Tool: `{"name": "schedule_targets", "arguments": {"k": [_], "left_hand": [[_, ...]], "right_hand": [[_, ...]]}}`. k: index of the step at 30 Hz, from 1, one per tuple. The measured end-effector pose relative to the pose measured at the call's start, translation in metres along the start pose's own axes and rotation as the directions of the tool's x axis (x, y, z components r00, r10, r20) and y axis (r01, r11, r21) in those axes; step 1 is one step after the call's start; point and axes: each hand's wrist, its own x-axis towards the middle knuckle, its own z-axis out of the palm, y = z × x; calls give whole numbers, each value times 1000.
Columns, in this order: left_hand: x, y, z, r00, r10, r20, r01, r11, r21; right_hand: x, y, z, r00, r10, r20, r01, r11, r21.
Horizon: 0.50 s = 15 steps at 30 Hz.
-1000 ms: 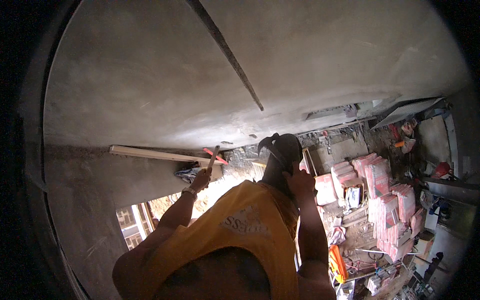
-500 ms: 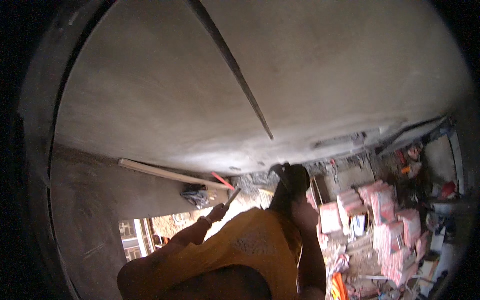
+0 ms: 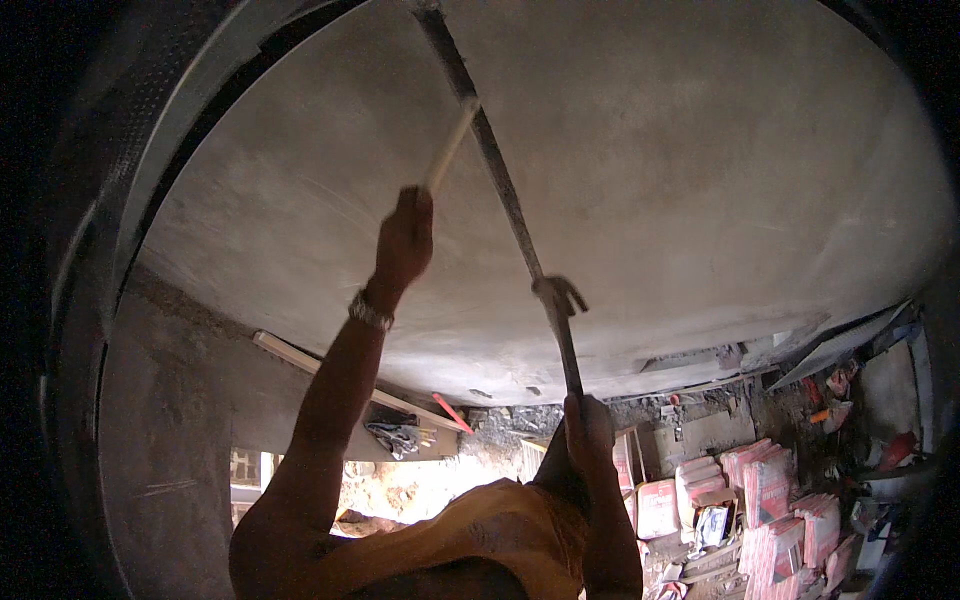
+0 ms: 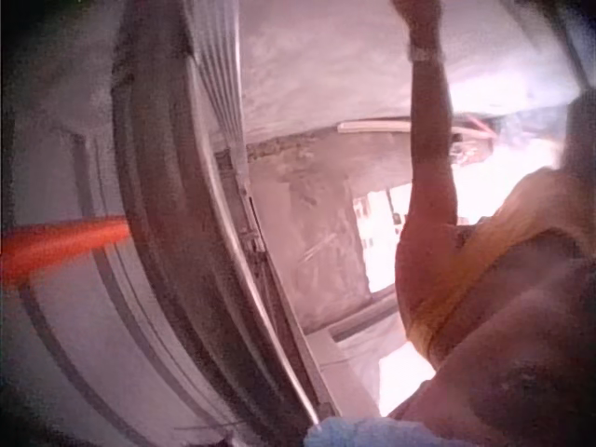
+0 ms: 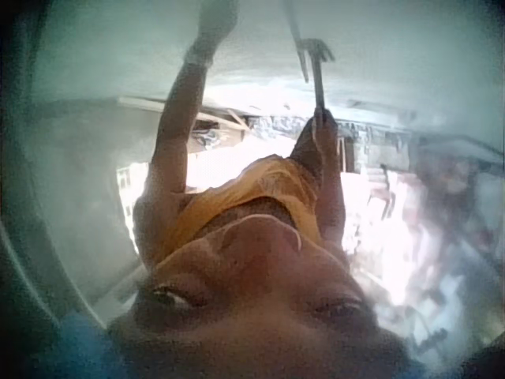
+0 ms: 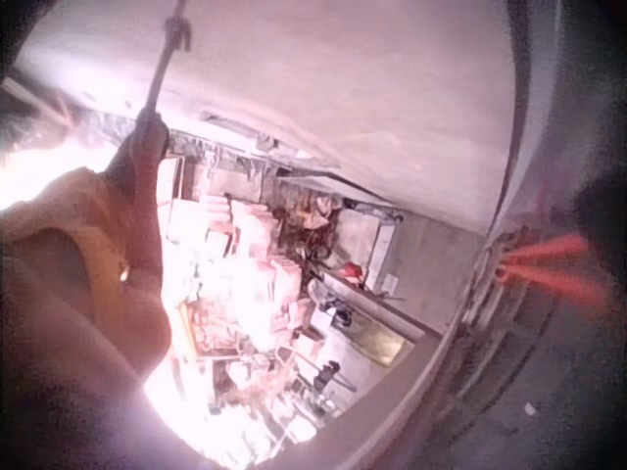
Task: The person uses a hammer and a white plastic block to secure a perforated metal trim strip to a curved ceiling surface. They repeatedly tap the trim along its length to ensure it is firmly attached to the ceiling structure.
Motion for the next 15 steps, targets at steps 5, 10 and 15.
{"name": "schedule_targets", "arguments": {"k": [5,10,15], "left_hand": [[84,5,-5,990,84,-114,-67,987,148],[109,0,-6,992,63,-112,-54,995,82],[110,5,-5,995,-86,-50,80,990,-120]], "right_hand": [[39,-96,-3,994,6,109,-67,828,557],[50,-120,0,992,-111,61,50,784,618],[76,-153,4,954,-298,-37,257,747,613]]}}
